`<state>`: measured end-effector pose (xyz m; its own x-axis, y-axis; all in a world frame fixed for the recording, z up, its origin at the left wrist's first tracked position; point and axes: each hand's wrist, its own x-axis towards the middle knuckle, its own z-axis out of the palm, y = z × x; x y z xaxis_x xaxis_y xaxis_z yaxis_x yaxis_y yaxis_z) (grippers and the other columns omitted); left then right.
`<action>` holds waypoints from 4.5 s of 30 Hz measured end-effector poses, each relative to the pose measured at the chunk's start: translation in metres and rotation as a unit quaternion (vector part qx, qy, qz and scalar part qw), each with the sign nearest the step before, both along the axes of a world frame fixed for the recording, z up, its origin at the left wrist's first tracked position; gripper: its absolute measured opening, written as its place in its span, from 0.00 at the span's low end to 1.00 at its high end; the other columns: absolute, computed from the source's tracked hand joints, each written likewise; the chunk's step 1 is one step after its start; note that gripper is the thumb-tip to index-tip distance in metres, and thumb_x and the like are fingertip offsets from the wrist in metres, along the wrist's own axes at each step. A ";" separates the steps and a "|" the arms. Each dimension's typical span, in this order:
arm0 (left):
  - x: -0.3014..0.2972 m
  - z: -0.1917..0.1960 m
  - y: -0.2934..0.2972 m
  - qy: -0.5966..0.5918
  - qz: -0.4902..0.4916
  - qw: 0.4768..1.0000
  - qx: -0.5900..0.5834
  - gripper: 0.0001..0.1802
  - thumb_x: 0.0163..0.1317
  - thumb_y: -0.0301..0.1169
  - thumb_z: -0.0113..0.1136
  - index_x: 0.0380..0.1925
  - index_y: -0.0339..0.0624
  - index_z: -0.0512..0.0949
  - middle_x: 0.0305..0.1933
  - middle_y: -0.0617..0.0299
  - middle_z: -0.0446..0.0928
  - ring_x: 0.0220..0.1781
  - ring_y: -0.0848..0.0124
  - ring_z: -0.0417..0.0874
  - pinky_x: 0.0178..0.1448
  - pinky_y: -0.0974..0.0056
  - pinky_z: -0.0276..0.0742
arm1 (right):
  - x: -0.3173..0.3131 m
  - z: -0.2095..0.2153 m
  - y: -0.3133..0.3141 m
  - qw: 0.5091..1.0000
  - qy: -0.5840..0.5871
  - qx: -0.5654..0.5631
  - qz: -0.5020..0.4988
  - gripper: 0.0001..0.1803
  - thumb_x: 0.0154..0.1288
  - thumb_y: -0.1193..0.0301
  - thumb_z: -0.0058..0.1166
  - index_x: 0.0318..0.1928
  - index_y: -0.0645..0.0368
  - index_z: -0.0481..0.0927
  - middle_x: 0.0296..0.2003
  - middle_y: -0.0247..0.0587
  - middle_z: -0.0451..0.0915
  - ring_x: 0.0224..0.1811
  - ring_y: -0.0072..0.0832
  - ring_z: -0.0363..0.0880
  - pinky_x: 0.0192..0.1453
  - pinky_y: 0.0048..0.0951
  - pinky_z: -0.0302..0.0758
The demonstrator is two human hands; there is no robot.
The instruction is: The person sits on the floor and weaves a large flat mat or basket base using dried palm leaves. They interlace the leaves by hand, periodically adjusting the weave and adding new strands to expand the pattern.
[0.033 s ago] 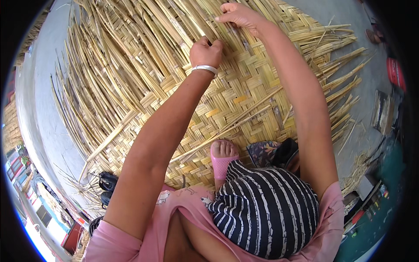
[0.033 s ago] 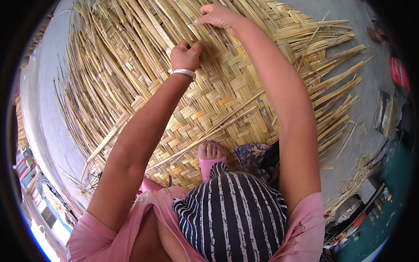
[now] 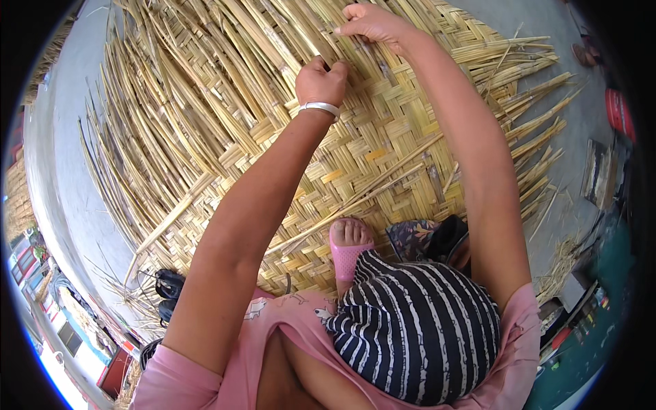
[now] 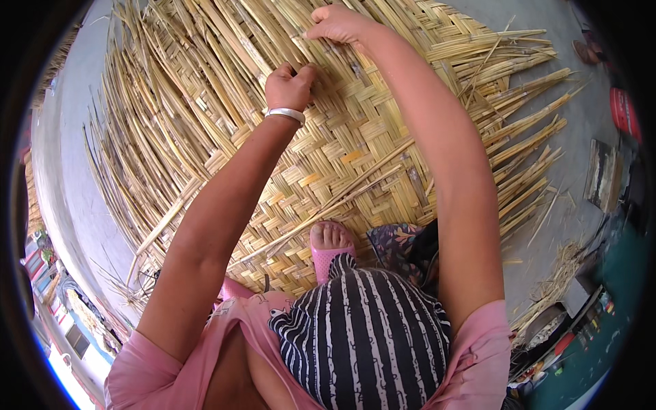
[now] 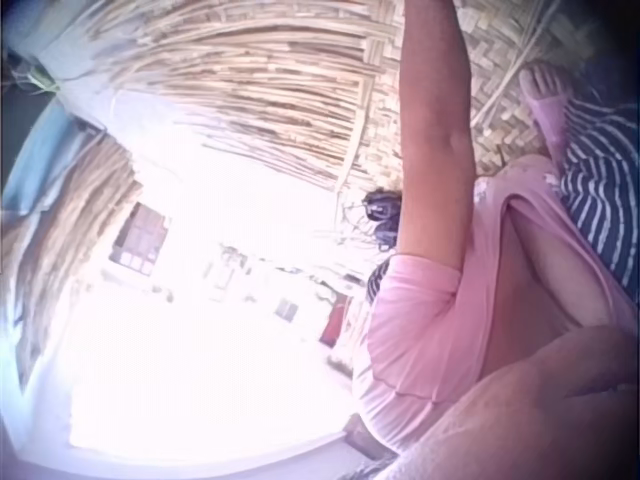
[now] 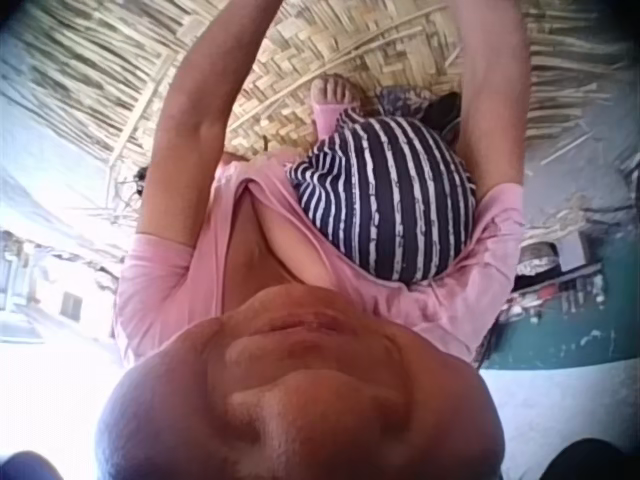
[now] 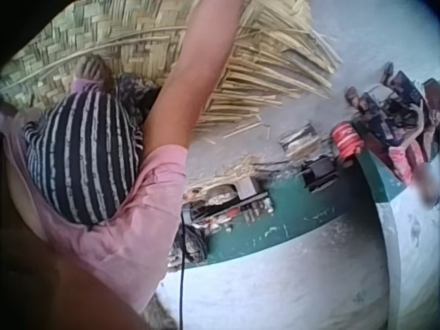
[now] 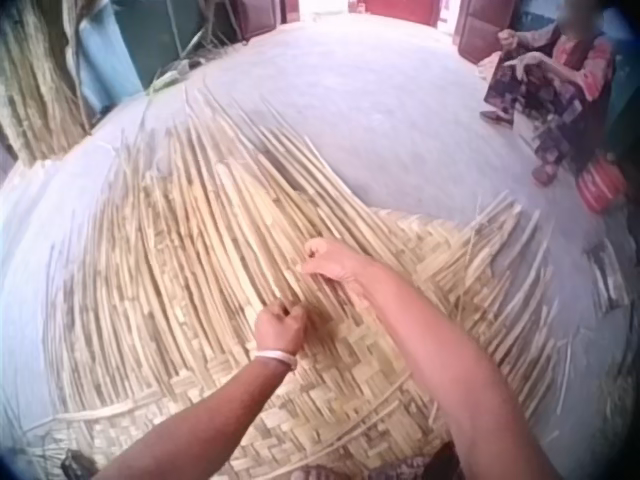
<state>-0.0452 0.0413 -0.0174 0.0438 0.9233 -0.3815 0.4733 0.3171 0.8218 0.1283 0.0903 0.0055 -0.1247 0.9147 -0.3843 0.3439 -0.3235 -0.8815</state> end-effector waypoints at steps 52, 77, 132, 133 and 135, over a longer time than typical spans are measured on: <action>-0.012 -0.007 0.012 -0.021 -0.282 0.959 0.015 0.11 0.62 0.30 0.56 0.43 0.38 0.77 0.30 0.63 0.78 0.27 0.77 0.76 0.34 0.69 0.74 | 0.038 0.008 -0.022 0.935 0.211 0.095 -0.270 0.13 0.65 0.69 0.54 0.49 0.55 0.78 0.40 0.29 0.75 0.42 0.20 0.74 0.47 0.25 0.72; -0.010 0.008 -0.044 0.146 -0.239 0.894 0.349 0.25 0.55 0.27 0.59 0.55 0.42 0.70 0.55 0.54 0.72 0.44 0.57 0.76 0.50 0.59 0.74 | 0.031 0.001 -0.077 0.948 0.048 0.000 -0.314 0.09 0.61 0.70 0.59 0.42 0.54 0.80 0.24 0.28 0.75 0.23 0.15 0.71 0.27 0.17 0.72; 0.087 0.037 0.016 0.125 -0.321 0.939 -0.009 0.28 0.48 0.50 0.68 0.42 0.39 0.80 0.38 0.52 0.81 0.38 0.60 0.83 0.45 0.61 0.76 | 0.074 0.008 -0.103 0.711 0.382 0.081 -0.584 0.24 0.68 0.52 0.45 0.50 0.59 0.65 0.50 0.49 0.69 0.53 0.39 0.69 0.60 0.43 0.64; 0.089 0.035 0.017 0.134 -0.285 0.949 -0.008 0.28 0.45 0.53 0.69 0.37 0.40 0.82 0.30 0.55 0.82 0.34 0.62 0.82 0.43 0.62 0.76 | 0.076 0.008 -0.098 0.728 0.363 0.082 -0.575 0.22 0.70 0.52 0.42 0.49 0.59 0.66 0.48 0.48 0.71 0.50 0.38 0.70 0.57 0.42 0.67; 0.094 0.047 0.018 0.166 -0.291 0.942 -0.023 0.26 0.47 0.53 0.67 0.35 0.42 0.82 0.32 0.54 0.82 0.37 0.60 0.83 0.43 0.60 0.77 | 0.086 0.005 -0.090 0.761 0.322 0.068 -0.559 0.19 0.74 0.55 0.35 0.47 0.59 0.67 0.39 0.44 0.74 0.40 0.34 0.75 0.45 0.38 0.74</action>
<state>0.0488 0.0597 0.0293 0.4088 0.7623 -0.5018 0.8068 -0.0449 0.5892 0.2145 0.0002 0.0108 0.6382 0.6138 -0.4648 -0.5962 0.0121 -0.8027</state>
